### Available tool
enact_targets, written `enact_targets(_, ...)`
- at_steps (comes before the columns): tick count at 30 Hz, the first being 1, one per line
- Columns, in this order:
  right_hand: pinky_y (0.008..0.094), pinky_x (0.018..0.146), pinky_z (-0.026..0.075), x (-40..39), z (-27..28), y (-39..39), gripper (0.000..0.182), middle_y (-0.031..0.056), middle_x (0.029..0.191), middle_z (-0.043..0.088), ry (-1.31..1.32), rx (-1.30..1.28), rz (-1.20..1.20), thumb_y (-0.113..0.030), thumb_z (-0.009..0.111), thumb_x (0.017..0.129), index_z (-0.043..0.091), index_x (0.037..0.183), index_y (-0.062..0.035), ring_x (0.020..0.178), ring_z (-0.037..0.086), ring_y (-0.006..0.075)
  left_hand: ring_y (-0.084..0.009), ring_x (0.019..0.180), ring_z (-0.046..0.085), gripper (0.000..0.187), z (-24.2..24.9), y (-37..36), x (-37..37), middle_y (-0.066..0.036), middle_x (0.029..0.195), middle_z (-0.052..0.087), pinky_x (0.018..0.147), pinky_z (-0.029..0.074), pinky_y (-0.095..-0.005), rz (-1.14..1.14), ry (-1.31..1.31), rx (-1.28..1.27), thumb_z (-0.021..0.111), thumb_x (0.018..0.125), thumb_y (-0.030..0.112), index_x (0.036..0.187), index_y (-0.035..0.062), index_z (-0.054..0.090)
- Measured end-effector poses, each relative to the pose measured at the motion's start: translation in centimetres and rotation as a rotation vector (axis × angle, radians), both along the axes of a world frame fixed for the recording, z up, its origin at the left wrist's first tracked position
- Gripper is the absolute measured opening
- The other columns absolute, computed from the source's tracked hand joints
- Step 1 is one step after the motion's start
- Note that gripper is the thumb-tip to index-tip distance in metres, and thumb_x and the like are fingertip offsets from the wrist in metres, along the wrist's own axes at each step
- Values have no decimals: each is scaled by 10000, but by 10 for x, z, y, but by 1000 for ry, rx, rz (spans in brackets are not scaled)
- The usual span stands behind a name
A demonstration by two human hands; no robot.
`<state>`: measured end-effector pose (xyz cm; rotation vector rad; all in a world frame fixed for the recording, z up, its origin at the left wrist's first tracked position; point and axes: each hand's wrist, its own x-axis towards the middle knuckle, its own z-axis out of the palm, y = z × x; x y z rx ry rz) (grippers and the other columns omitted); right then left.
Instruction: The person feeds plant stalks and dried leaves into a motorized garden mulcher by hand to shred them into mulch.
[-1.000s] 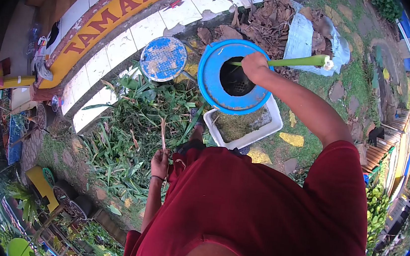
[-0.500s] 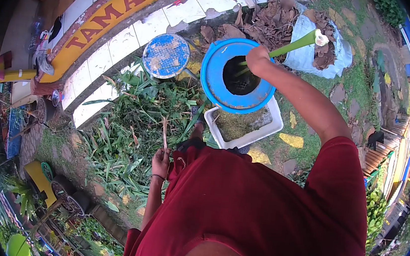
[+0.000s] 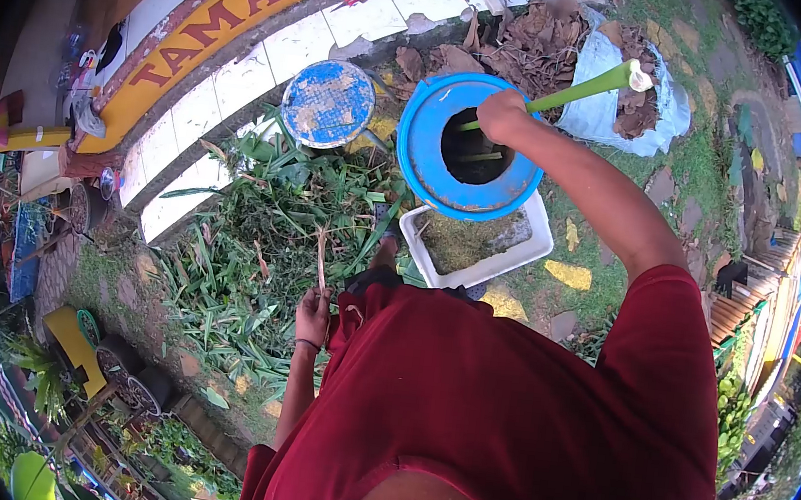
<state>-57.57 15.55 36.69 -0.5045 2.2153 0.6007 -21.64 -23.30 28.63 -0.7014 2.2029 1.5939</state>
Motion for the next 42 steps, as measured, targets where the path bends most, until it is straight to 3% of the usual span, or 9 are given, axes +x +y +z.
enact_targets(6,409,701,546,21,-53,2,277,40,999,724,198,152,64,-203,760,707,753,968,-111,954,693,241,-4,520,348,201,7,4,-5,90,617,490,471,278,-206,32,14,21,565,993,245,941,60,625)
enact_targets(11,455,751,550,35,-43,0,288,107,1105,699,-180,7,-42,-190,710,766,733,1037,-97,992,684,266,-20,609,390,179,1,-5,7,62,708,530,536,330,-219,27,-78,-4,580,985,210,944,40,618)
enact_targets(15,419,746,556,5,-10,11,243,100,1021,722,36,-17,-58,-195,699,780,745,998,-97,950,698,265,0,518,317,207,-13,-2,15,101,594,430,460,243,-221,68,32,30,562,998,240,897,65,610)
enact_targets(23,381,701,558,28,-94,6,208,39,989,730,186,140,-12,-149,719,763,755,965,-119,885,709,211,3,551,317,201,5,7,-5,104,618,430,480,250,-221,83,78,54,566,996,234,885,68,588)
enact_targets(27,425,706,540,24,-97,8,238,45,1022,716,13,210,-61,-169,716,755,748,984,-111,931,694,237,4,534,296,197,12,1,-1,108,603,416,471,228,-215,110,18,49,569,994,230,887,65,590)
enact_targets(29,455,776,520,15,-77,11,292,71,1092,695,-281,232,111,-229,695,794,725,1050,-90,1024,662,268,6,521,294,197,3,-5,10,108,594,412,459,222,-215,92,15,9,573,992,231,886,65,591)
enact_targets(30,476,848,500,0,-47,14,369,99,1151,672,-412,154,-43,-322,658,848,692,1122,-76,1077,633,296,6,521,294,197,-7,-7,12,108,594,412,459,222,-215,89,21,13,573,992,231,886,65,591)
enact_targets(37,488,822,533,-21,13,12,303,123,1115,688,-77,-13,-108,-321,648,872,726,1039,-80,1034,658,312,5,528,320,180,8,6,-7,94,626,468,465,245,-215,93,-33,75,571,992,217,919,55,605)
enact_targets(42,407,710,563,-16,-25,20,243,95,1045,720,98,72,94,-195,701,769,748,987,-99,951,699,263,2,569,365,176,3,2,-4,79,686,524,500,295,-208,77,-4,95,564,995,207,934,49,612)
